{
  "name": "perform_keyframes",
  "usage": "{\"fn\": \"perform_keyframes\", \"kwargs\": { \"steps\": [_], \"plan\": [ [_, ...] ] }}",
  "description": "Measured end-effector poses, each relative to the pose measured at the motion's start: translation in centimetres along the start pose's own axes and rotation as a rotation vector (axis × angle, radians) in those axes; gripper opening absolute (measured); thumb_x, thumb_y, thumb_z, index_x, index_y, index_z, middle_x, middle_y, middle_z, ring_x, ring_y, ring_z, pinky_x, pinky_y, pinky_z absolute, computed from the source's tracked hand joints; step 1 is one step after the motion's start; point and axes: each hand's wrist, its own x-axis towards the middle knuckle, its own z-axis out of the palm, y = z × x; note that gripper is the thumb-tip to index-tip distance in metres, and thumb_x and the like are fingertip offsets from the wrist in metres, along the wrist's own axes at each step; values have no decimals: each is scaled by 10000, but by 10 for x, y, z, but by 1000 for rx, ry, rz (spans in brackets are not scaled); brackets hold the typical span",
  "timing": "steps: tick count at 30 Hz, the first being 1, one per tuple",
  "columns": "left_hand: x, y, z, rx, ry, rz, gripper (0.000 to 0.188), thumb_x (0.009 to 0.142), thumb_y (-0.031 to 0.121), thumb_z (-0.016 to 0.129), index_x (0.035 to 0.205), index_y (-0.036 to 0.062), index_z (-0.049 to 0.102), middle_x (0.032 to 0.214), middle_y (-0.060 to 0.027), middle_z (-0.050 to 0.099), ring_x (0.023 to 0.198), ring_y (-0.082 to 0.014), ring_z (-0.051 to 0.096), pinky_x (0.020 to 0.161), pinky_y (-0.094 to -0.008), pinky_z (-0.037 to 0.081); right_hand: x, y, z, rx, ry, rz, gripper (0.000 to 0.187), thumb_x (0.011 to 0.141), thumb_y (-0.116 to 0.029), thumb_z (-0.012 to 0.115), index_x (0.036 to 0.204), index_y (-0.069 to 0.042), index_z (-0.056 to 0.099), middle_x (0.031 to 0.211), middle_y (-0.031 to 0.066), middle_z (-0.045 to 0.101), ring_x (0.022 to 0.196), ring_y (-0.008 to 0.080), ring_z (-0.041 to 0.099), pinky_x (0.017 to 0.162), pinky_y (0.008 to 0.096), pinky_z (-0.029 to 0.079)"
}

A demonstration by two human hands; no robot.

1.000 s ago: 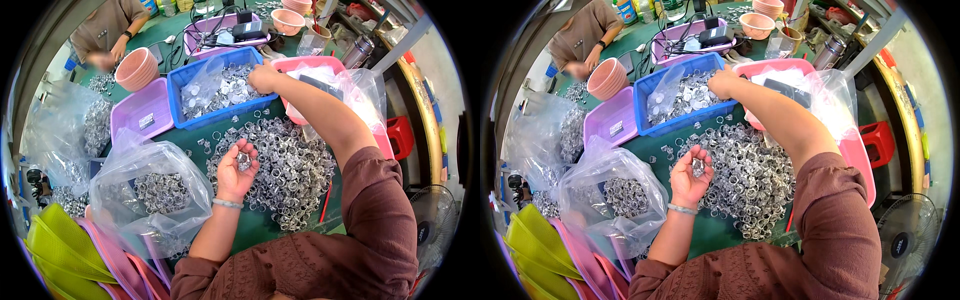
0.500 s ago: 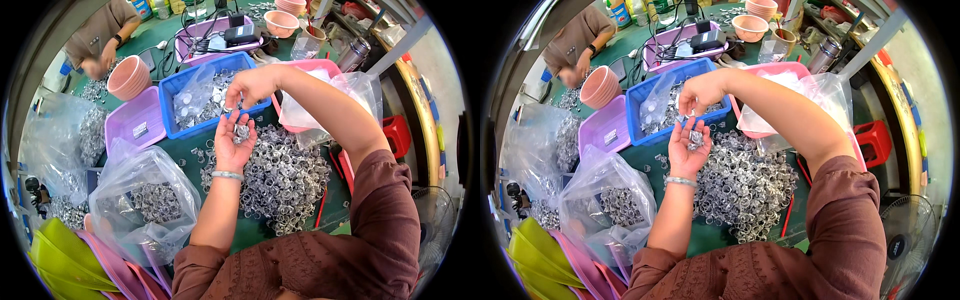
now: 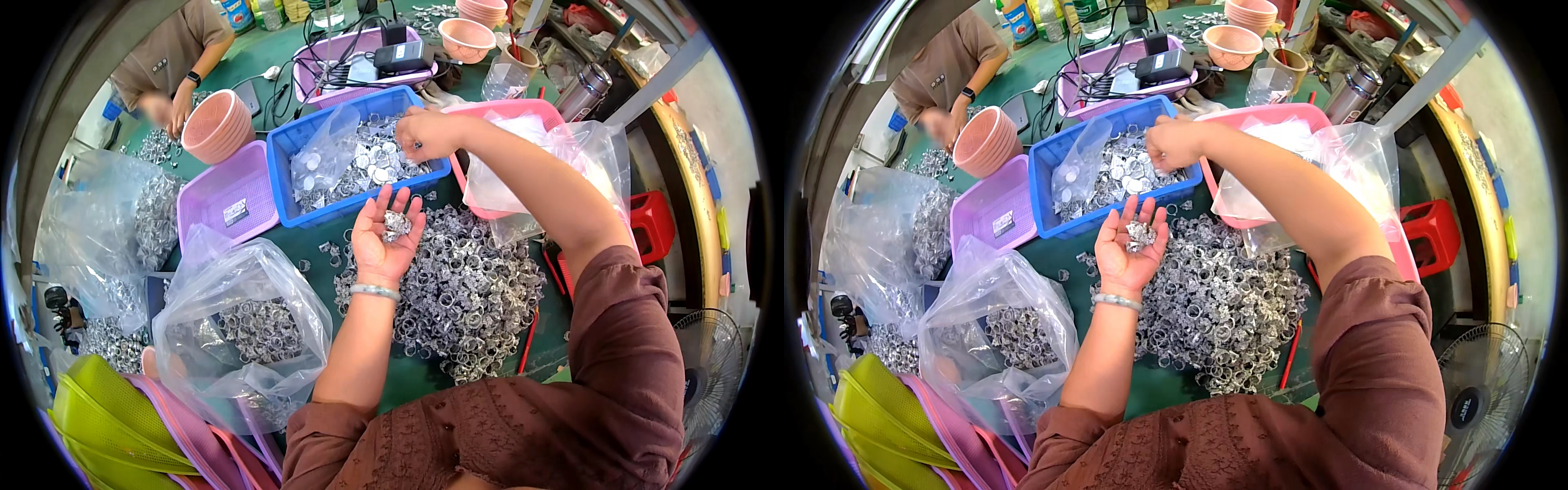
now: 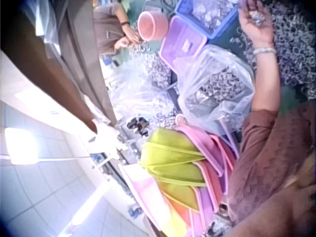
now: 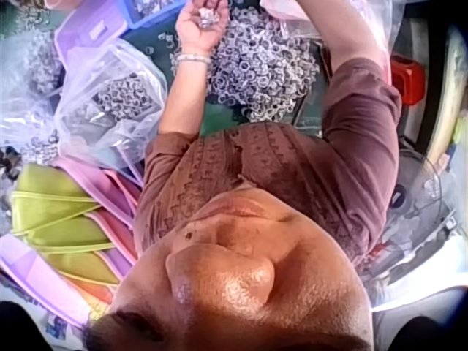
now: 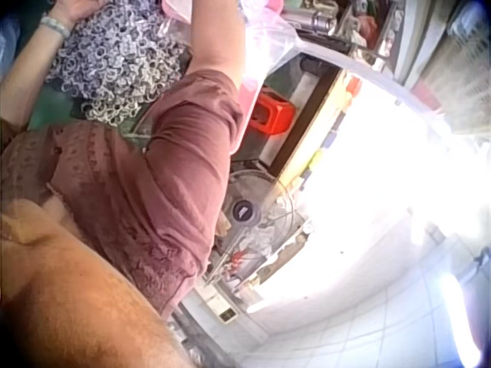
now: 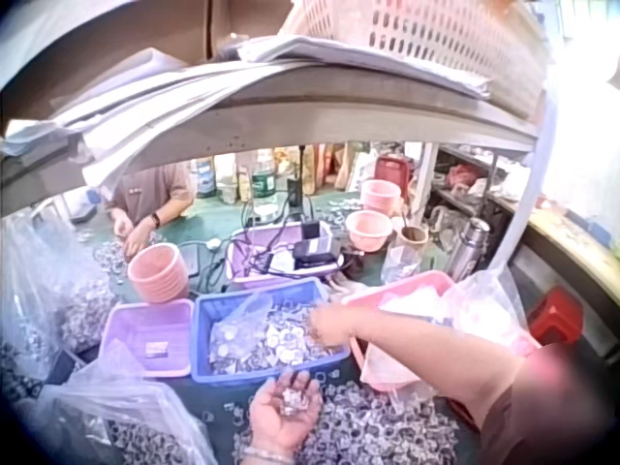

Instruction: The person picks up small metal rings and flower-shaped pieces from a large pile on a workstation and joins them together by hand. They pick up a plastic bin from a stack, place the finished items into it, and repeat the assembly process one item at a time.

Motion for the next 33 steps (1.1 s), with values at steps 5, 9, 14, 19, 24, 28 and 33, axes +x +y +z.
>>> {"fn": "perform_keyframes", "kwargs": {
  "steps": [5, 9, 14, 19, 24, 28, 33],
  "plan": [
    [1, -3, 5, -12, 6, 46, 294, 859, 305, 466, 1029, 85, 562, 1018, -114, 574, 936, -300, 544, 726, -382, 486, 9, -9, -21, 511, -68, -195, 203, 711, -172, 637, 833, -10, 633, 874, 83, 618, 819, 217, 574, 746, 336, 438],
    [5, 4, -20, -114, -20, -43, 258, 853, 293, 473, 949, 77, 577, 916, -95, 590, 827, -276, 564, 622, -329, 484, 37, 3, 10, 112, 137, 74, 272, 710, -160, 611, 952, -36, 608, 906, 149, 620, 852, 286, 589, 753, 379, 450],
    [-6, 5, -16, -32, 14, 16, 259, 847, 292, 463, 973, 90, 565, 975, -96, 587, 895, -291, 557, 710, -387, 488, 54, -2, 42, -63, 237, 219, 288, 681, -98, 560, 961, -116, 619, 902, 132, 625, 861, 303, 592, 725, 402, 465],
    [-5, 8, -11, -39, 6, 81, 299, 858, 318, 438, 1055, 116, 537, 1048, -99, 570, 966, -303, 532, 802, -448, 455, 38, -12, 9, 198, 208, -19, 144, 702, -104, 587, 838, -73, 626, 755, 105, 623, 708, 229, 603, 630, 329, 466],
    [-5, 5, 1, -122, 22, 58, 316, 852, 327, 436, 1046, 105, 546, 1001, -105, 575, 896, -288, 539, 703, -391, 466, 20, -26, -14, 595, -28, -182, 133, 713, -127, 600, 800, -28, 619, 705, 81, 621, 635, 196, 585, 570, 293, 452],
    [-6, 5, -10, -161, -10, -19, 304, 834, 298, 468, 1022, 81, 568, 933, -114, 576, 774, -262, 532, 562, -308, 442, 14, -12, 8, -465, -128, 138, 210, 644, -158, 630, 822, -50, 655, 827, 82, 643, 780, 242, 598, 808, 433, 375],
    [-8, 6, -16, -135, -19, -30, 284, 826, 279, 475, 991, 76, 585, 897, -115, 573, 766, -262, 521, 567, -311, 440, 18, 1, 33, -493, -121, 134, 181, 653, -118, 599, 814, -60, 658, 856, 89, 641, 852, 247, 589, 881, 455, 285]
  ]
}}
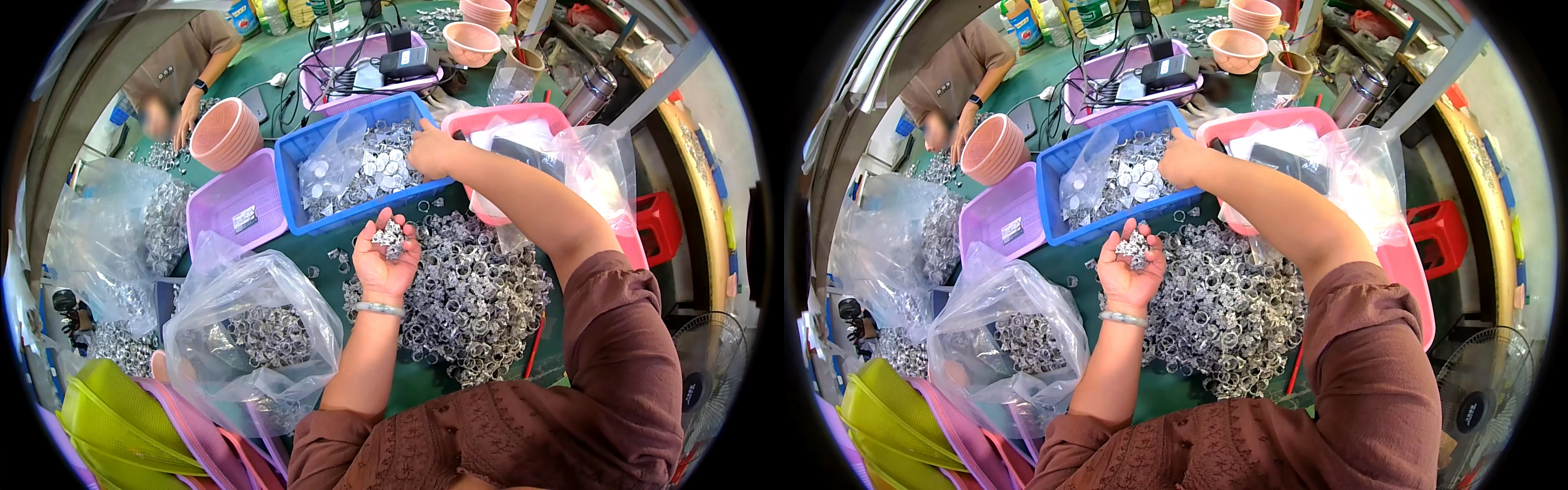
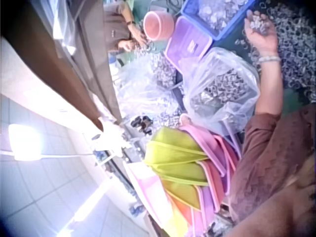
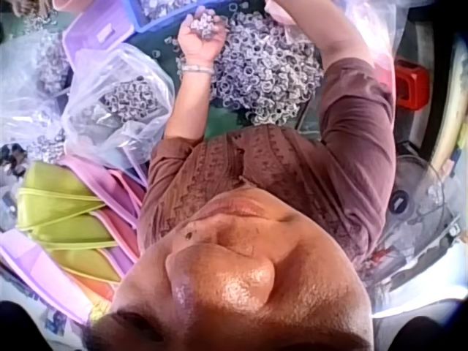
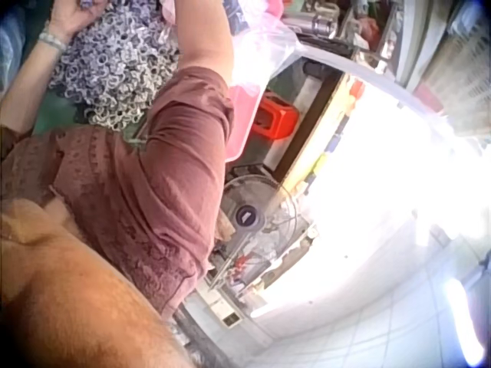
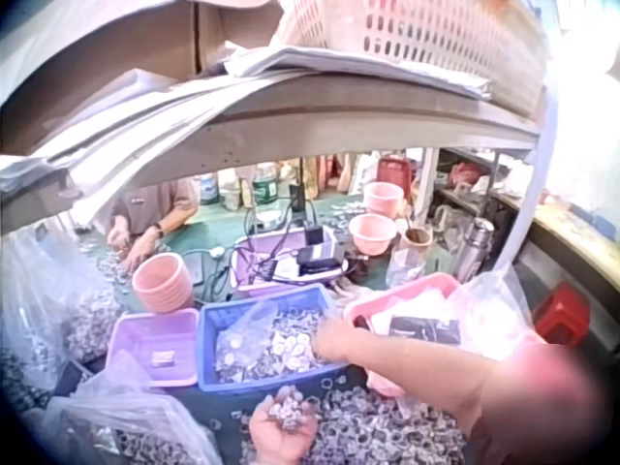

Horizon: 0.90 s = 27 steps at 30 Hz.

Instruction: The person picks up small metal rings and flower-shaped pieces from a large pile on a workstation and joins them together by hand. They pick up a plastic bin from a stack, place the finished items into it, and repeat the assembly process one item at a time.

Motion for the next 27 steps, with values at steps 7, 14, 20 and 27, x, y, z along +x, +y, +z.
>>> {"fn": "perform_keyframes", "kwargs": {
  "steps": [7, 14, 20, 27],
  "plan": [
    [-4, 1, -2, 16, 19, 10, 279, 823, 264, 476, 1007, 81, 578, 881, -112, 568, 765, -256, 519, 587, -312, 437, 1, 3, -11, 71, -102, 21, 178, 640, -106, 588, 800, -57, 651, 852, 102, 637, 842, 251, 590, 860, 445, 299],
    [-6, 1, -4, 46, 28, 32, 271, 814, 249, 492, 1011, 82, 577, 888, -99, 580, 807, -262, 535, 630, -344, 456, 0, 11, -11, 72, -31, -41, 180, 637, -112, 588, 800, -66, 649, 820, 105, 629, 854, 258, 576, 876, 458, 296],
    [-9, 0, -1, 66, 47, 59, 264, 818, 242, 498, 987, 57, 580, 905, -90, 592, 855, -268, 550, 723, -395, 470, 8, 7, 11, -18, -22, -43, 165, 623, -177, 629, 755, -83, 656, 762, 91, 623, 843, 260, 558, 899, 472, 279],
    [-8, 1, 2, 83, 128, 107, 235, 845, 236, 470, 946, 70, 602, 939, -84, 604, 929, -288, 533, 775, -429, 446, 5, 34, -13, 420, -33, -100, 154, 625, -149, 626, 769, -96, 641, 783, 63, 632, 798, 241, 585, 774, 456, 359]
  ]
}}
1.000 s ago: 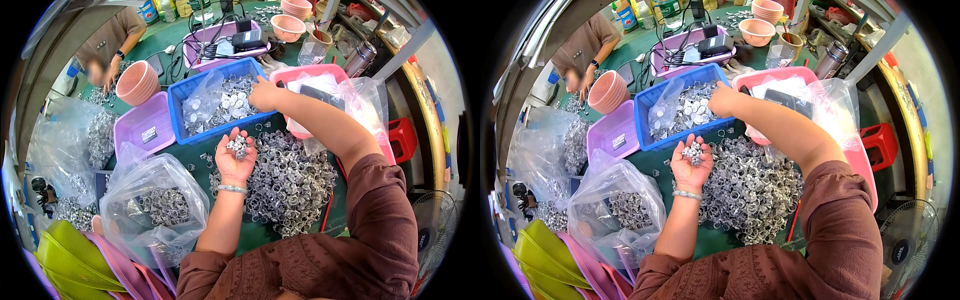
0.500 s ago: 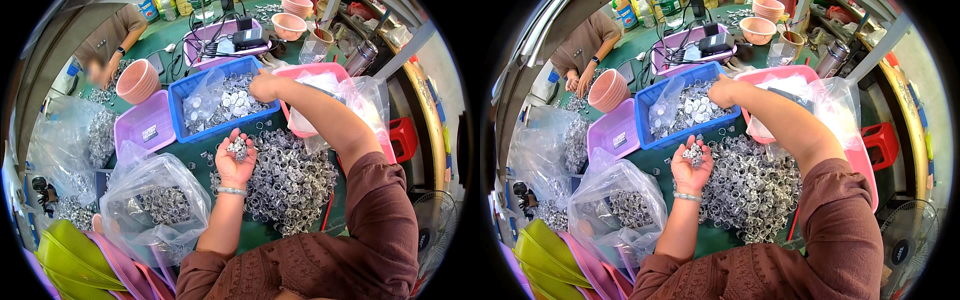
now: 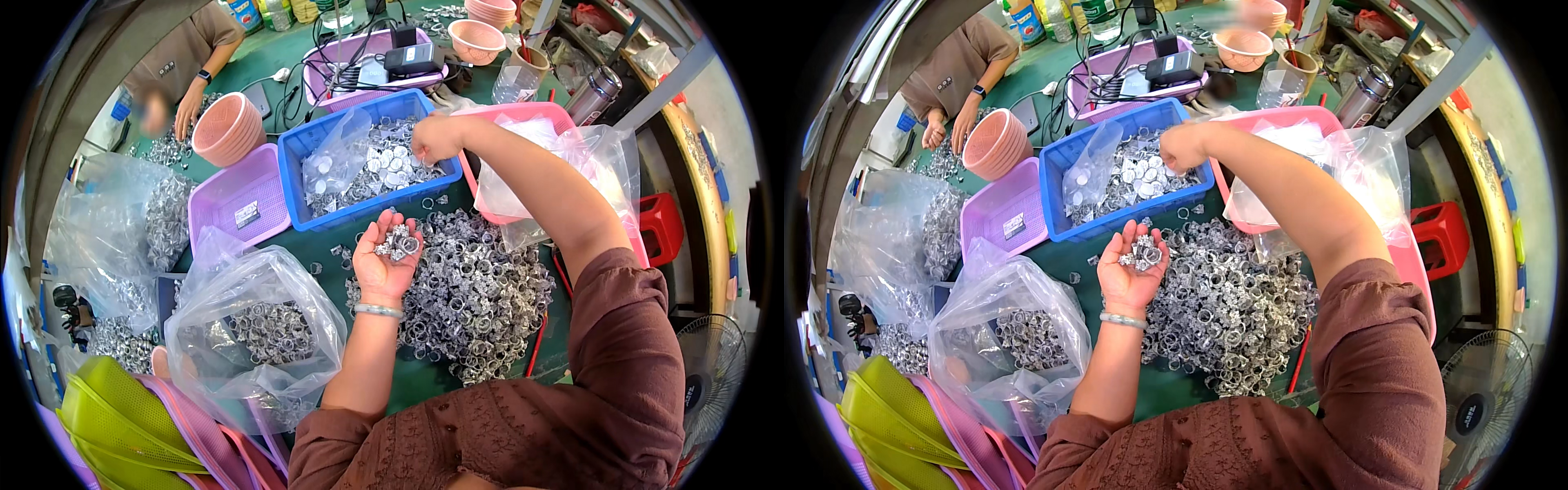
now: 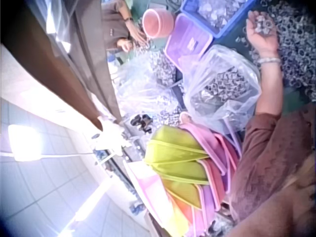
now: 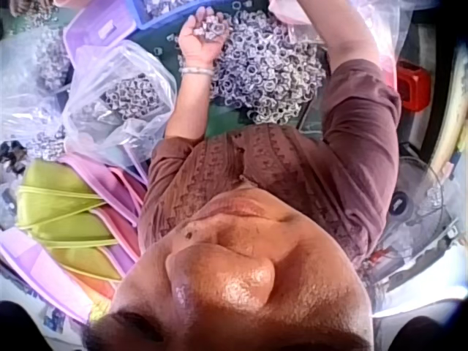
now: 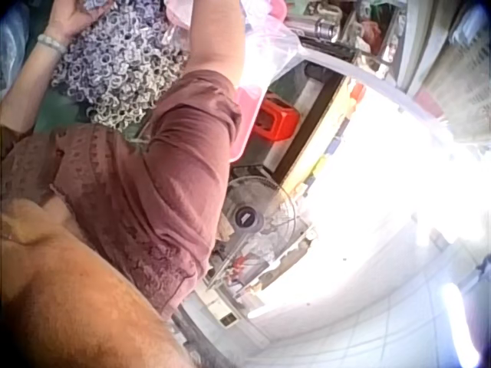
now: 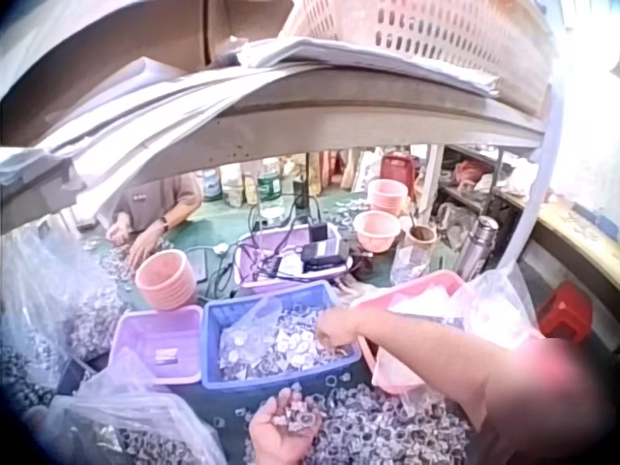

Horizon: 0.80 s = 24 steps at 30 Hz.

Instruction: The person picks up small metal rings and flower-shaped pieces from a large pile on a workstation and joins them together by hand. They pick up a plastic bin from a stack, place the finished items into it, and repeat the assembly process one item at a time.

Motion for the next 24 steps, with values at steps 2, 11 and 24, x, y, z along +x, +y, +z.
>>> {"fn": "perform_keyframes", "kwargs": {
  "steps": [2, 11, 24],
  "plan": [
    [1, -1, -1, 13, -4, -3, 239, 850, 240, 466, 951, 70, 601, 945, -84, 604, 932, -287, 533, 767, -423, 451, -2, 4, -2, 93, 40, 4, 162, 635, -160, 630, 779, -87, 640, 771, 62, 631, 791, 239, 586, 734, 434, 386],
    [1, 2, -2, -65, -47, -104, 236, 857, 256, 469, 954, 78, 591, 905, -80, 592, 860, -267, 549, 631, -324, 484, -5, 8, -8, 443, 372, -22, 194, 701, -146, 616, 865, -44, 630, 770, 97, 627, 755, 250, 595, 677, 338, 458],
    [-6, 20, -12, -13, -8, 32, 187, 844, 203, 483, 927, 59, 568, 866, -87, 579, 761, -248, 545, 544, -302, 462, -44, -72, 30, 378, 203, -409, 137, 666, -129, 585, 767, -50, 634, 688, 114, 614, 633, 269, 581, 594, 361, 450]
  ]
}}
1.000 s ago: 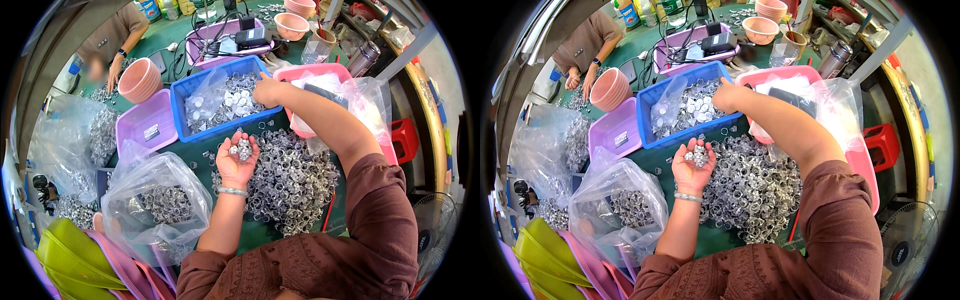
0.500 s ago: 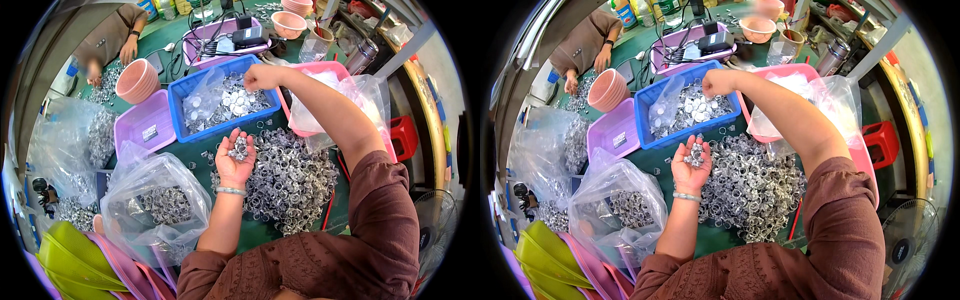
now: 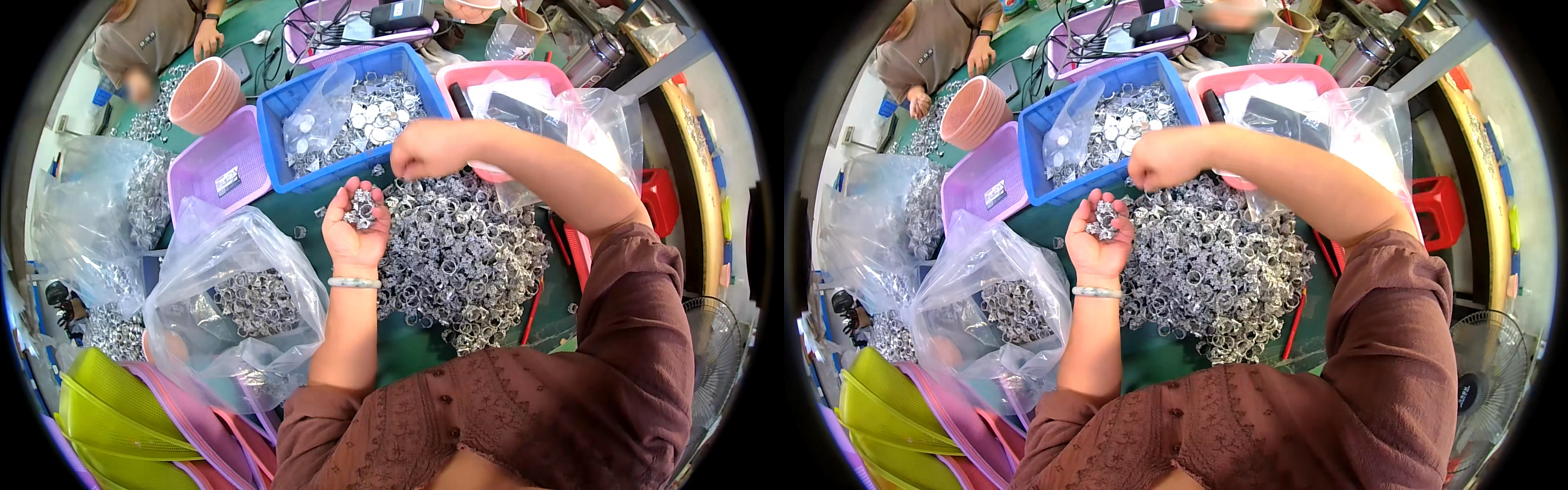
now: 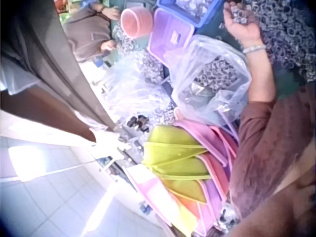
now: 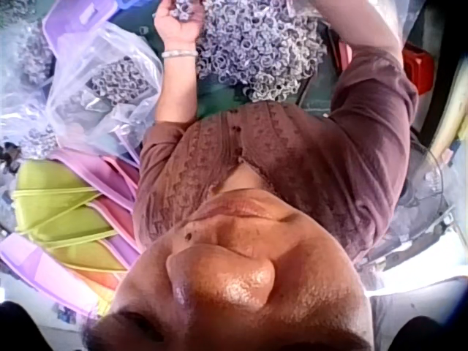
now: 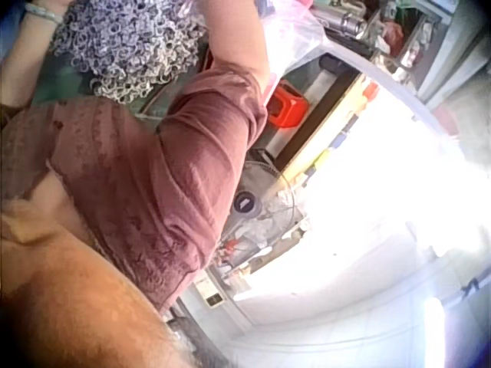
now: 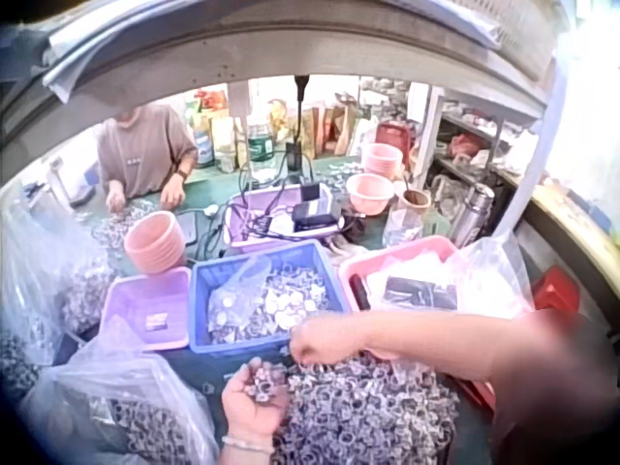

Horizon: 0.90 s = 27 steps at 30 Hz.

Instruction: The person picks up small metal rings and flower-shaped pieces from a large pile on a workstation and joins them together by hand. They pick up a plastic bin from a stack, place the finished items into it, and repeat the assembly process one item at a time.

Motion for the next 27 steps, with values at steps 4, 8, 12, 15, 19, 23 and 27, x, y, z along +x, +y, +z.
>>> {"fn": "perform_keyframes", "kwargs": {
  "steps": [4, 8, 12, 15, 19, 23, 27],
  "plan": [
    [-2, 1, 2, 29, 6, 33, 179, 847, 195, 479, 919, 52, 558, 836, -85, 580, 727, -238, 555, 529, -304, 467, -4, -11, 37, -77, -172, 89, 93, 657, -143, 591, 703, -66, 619, 675, 100, 610, 679, 278, 584, 602, 389, 448],
    [-3, 1, -2, 58, -10, 36, 176, 845, 190, 485, 929, 55, 562, 836, -92, 582, 741, -247, 550, 532, -300, 468, -8, -14, 48, -63, -129, 67, 55, 658, -136, 594, 668, -83, 603, 707, 102, 581, 708, 289, 574, 619, 398, 445],
    [-8, 0, -2, 194, 23, 26, 161, 842, 182, 504, 930, 58, 557, 807, -79, 577, 713, -233, 554, 513, -281, 462, -17, -15, 49, 65, -5, -27, 62, 677, -103, 599, 668, -62, 553, 736, 96, 522, 709, 271, 545, 618, 373, 437],
    [-17, -5, 0, 431, 75, -15, 140, 839, 211, 532, 886, 80, 548, 760, -45, 558, 662, -191, 550, 475, -255, 437, -21, -26, 41, 200, 115, 11, 111, 704, -55, 617, 737, -23, 516, 737, 77, 509, 659, 211, 520, 589, 306, 426],
    [-35, -18, 12, 653, 65, -25, 104, 829, 203, 562, 850, 102, 556, 742, -18, 556, 628, -151, 537, 441, -224, 378, -27, -46, 38, 401, 275, 88, 109, 741, -34, 617, 772, -9, 515, 755, 69, 520, 636, 196, 516, 566, 281, 424],
    [-42, -21, 18, 689, 59, -53, 91, 818, 176, 577, 853, 98, 546, 767, -26, 555, 680, -166, 529, 482, -244, 376, -31, -47, 45, 291, 364, -5, 138, 734, -70, 643, 793, -15, 531, 816, 71, 560, 717, 204, 557, 624, 294, 444],
    [-45, -22, 13, 623, 16, -26, 82, 824, 160, 564, 867, 94, 540, 794, -35, 556, 715, -177, 531, 512, -256, 391, -23, -30, 12, 296, 267, 34, 197, 714, -150, 674, 846, -46, 572, 817, 75, 580, 770, 234, 555, 690, 334, 442]
  ]
}}
